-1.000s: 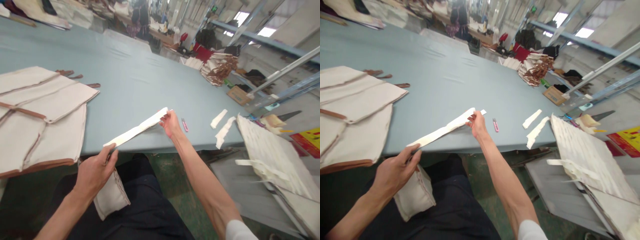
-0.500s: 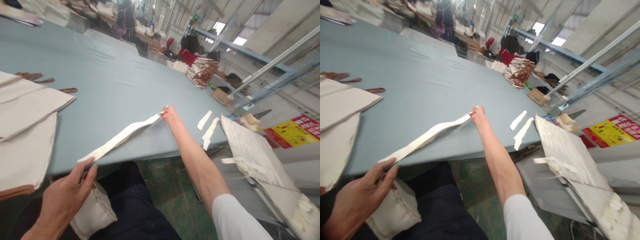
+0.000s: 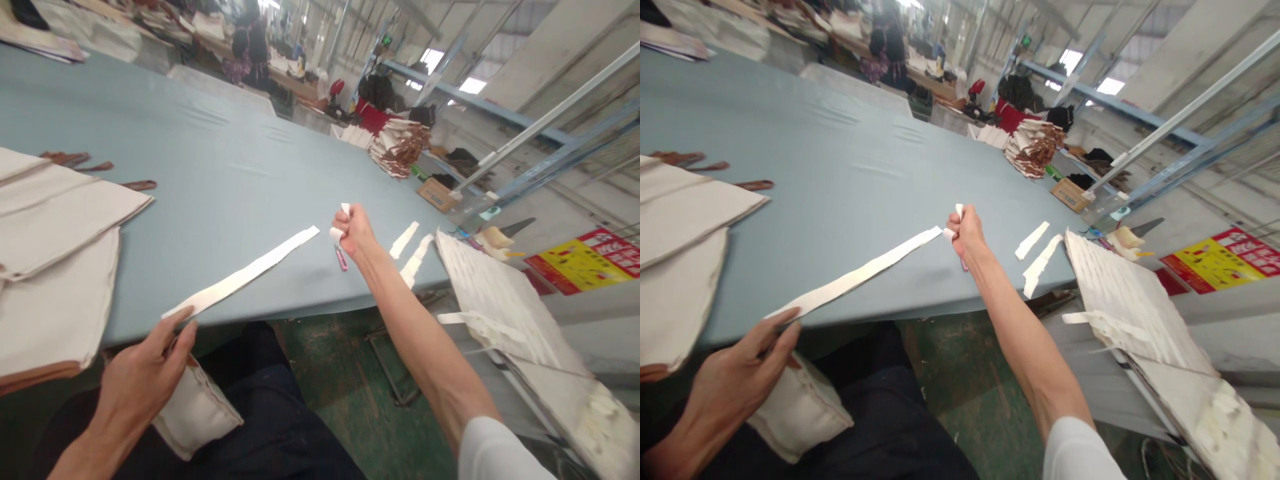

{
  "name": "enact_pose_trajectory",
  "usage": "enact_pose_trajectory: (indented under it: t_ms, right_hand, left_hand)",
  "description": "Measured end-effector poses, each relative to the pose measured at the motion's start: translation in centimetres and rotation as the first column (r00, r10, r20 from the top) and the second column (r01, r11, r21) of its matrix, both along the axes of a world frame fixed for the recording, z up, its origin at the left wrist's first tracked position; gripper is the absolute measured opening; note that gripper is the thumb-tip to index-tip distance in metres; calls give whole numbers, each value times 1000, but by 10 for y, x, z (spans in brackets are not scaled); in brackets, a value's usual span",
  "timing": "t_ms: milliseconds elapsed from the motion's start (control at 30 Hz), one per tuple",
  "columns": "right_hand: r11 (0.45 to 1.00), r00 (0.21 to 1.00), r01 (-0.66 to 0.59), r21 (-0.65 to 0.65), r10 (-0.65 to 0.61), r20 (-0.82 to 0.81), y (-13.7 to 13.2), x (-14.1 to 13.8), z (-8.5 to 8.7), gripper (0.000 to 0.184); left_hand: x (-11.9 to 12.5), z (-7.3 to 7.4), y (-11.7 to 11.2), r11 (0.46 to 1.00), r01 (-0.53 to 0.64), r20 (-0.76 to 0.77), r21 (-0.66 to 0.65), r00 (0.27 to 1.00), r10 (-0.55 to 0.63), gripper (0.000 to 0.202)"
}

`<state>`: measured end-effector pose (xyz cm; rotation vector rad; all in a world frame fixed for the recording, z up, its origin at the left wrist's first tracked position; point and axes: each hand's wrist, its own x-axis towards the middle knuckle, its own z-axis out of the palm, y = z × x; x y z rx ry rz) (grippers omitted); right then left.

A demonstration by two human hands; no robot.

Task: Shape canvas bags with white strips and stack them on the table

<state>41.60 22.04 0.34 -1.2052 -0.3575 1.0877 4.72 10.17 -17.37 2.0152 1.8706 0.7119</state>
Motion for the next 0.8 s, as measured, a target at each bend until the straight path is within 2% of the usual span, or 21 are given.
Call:
enact_pose_trajectory:
  t_ms: [100,233,267,333,400,433,467,500,533,667,733,800]
  right_hand:
    - [983,982,-183,-8,182,-58,-35,-47,13,45]
    - [908,900,-420,8,417,-125,-86,-106,24,41]
    - [867,857,-498,24,496,-141,-98,-118,24,42]
    - [723,707,-683,104,690,-159,-119,-138,24,44]
    - [575,550,-796,191,818,-171,-134,-153,22,45]
    - [531,500,-817,224,846,-184,-138,-159,20,44]
    - [512,473,-822,247,857,-204,-141,-164,19,44]
    - [521,473,-812,261,851,-227,-141,-168,17,43]
    - [556,500,-788,266,829,-252,-141,-172,14,42]
    - [754,709,-633,174,655,-262,-138,-173,-3,34]
    - [791,763,-600,120,611,-212,-141,-170,-14,33]
    - [798,781,-595,89,601,-167,-147,-167,-27,32]
  left_hand:
    - [6,4,-8,1000,5,110,7,994,-6,59]
    - [13,16,-26,999,52,267,1,962,-50,61]
    - [14,19,-30,997,71,300,-5,952,-67,61]
    - [16,27,-35,996,93,348,-10,934,-84,61]
    - [17,32,-37,995,96,376,-1,922,-88,62]
    - [18,33,-37,995,98,386,6,918,-93,63]
    - [18,34,-39,994,104,395,14,913,-101,64]
    - [19,34,-41,994,110,405,26,907,-111,66]
    - [20,33,-45,993,115,416,40,901,-121,68]
    - [25,35,-72,984,138,467,109,867,-173,73]
    - [27,42,-86,969,178,502,169,831,-240,66]
    - [27,52,-96,934,240,546,263,761,-349,46]
